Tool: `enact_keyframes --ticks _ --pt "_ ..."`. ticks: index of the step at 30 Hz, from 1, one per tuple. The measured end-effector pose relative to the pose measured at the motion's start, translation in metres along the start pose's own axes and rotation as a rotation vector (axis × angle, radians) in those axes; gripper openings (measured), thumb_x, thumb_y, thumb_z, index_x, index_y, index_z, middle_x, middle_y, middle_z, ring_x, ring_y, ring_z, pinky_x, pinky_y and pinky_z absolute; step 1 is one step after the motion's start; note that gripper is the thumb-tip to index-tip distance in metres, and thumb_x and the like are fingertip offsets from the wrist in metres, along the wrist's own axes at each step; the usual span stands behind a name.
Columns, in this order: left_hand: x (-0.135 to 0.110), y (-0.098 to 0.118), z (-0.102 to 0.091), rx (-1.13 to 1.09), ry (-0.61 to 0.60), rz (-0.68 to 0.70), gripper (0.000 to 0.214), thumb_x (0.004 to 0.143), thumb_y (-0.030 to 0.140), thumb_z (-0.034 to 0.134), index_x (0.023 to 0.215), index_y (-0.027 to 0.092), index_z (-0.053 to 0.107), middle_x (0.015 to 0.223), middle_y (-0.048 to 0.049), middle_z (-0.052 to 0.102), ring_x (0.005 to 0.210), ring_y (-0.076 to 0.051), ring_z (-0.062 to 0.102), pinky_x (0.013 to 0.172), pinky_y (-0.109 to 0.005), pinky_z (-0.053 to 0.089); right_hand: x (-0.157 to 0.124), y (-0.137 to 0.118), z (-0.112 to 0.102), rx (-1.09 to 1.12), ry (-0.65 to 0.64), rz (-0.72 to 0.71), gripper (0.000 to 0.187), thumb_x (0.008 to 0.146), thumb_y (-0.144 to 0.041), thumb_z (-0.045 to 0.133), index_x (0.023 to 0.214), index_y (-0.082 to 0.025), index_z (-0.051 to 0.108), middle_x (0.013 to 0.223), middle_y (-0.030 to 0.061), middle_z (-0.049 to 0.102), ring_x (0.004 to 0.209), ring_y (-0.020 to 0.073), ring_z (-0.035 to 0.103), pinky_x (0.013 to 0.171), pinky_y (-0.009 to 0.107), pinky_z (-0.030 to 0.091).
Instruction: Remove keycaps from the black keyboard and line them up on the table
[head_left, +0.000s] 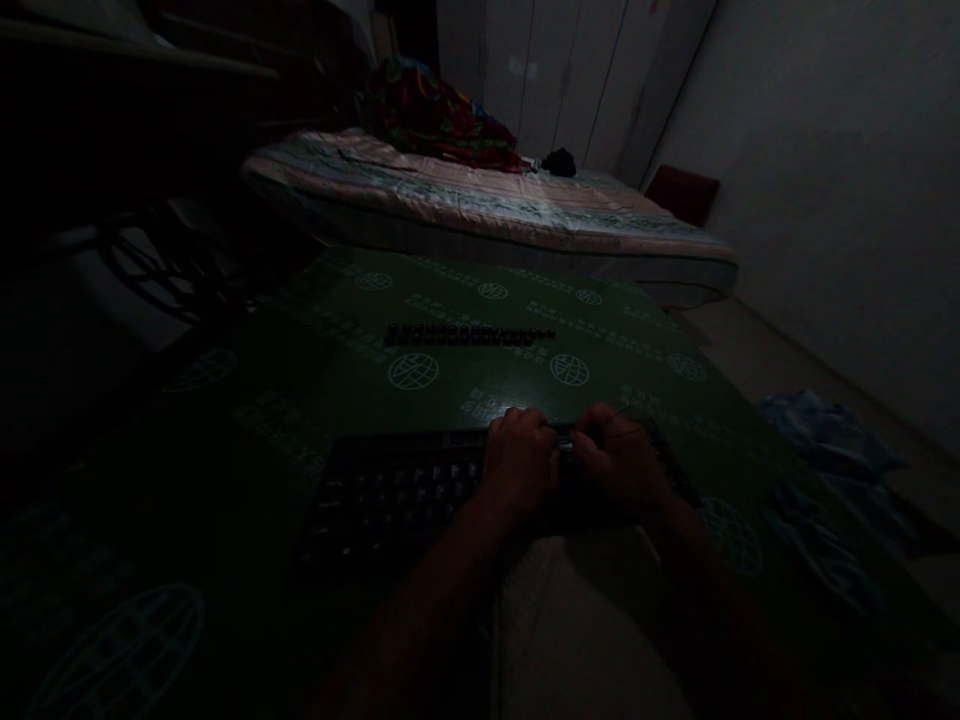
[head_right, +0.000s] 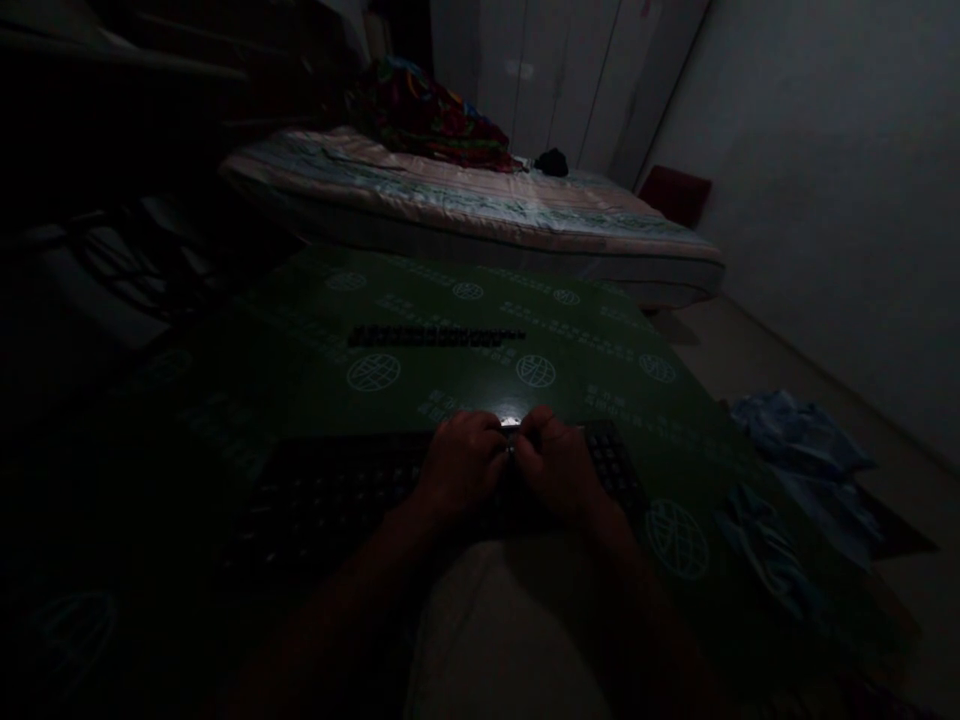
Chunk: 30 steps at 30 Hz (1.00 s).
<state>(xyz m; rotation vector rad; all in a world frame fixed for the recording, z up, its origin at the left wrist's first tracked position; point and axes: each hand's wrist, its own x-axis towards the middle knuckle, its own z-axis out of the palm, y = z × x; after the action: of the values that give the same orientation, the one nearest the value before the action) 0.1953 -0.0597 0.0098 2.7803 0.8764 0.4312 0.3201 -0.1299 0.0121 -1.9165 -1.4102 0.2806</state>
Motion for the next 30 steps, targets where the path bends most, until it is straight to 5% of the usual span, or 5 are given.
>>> enact_keyframes --ticks 8,18,30 --pt "-0.004 -0.002 0.004 -0.035 0.029 0.021 0.019 0.079 0.024 0.046 0.080 0.017 0.064 0.095 -0.0071 0.058 0.090 -0.022 0.048 0.077 -0.037 0.038 -0.001 -0.005 -0.001 -0.073 0.037 -0.032 0.003 0.072 -0.022 0.047 0.071 -0.020 0.050 0.060 0.0007 0.057 0.055 0.0142 0.054 0.053 0.024 0.038" --pt "-0.007 0.001 0.000 -0.074 0.013 0.019 0.019 0.079 0.020 0.045 0.081 0.017 0.064 0.097 -0.0078 0.059 0.091 -0.021 0.048 0.079 -0.037 0.038 -0.002 -0.005 -0.011 0.311 -0.182 0.165 0.014 0.074 -0.030 0.049 0.070 -0.017 0.052 0.051 -0.0038 0.051 0.043 0.0084 0.047 0.040 0.018 0.037" --pt "-0.007 -0.001 0.004 -0.057 0.038 0.033 0.019 0.080 0.021 0.044 0.079 0.015 0.062 0.096 -0.0078 0.059 0.092 -0.022 0.048 0.080 -0.037 0.038 -0.002 -0.006 -0.005 -0.217 -0.141 -0.135 0.014 0.079 -0.023 0.038 0.073 -0.018 0.050 0.059 0.0020 0.055 0.052 0.0134 0.051 0.051 0.023 0.035"
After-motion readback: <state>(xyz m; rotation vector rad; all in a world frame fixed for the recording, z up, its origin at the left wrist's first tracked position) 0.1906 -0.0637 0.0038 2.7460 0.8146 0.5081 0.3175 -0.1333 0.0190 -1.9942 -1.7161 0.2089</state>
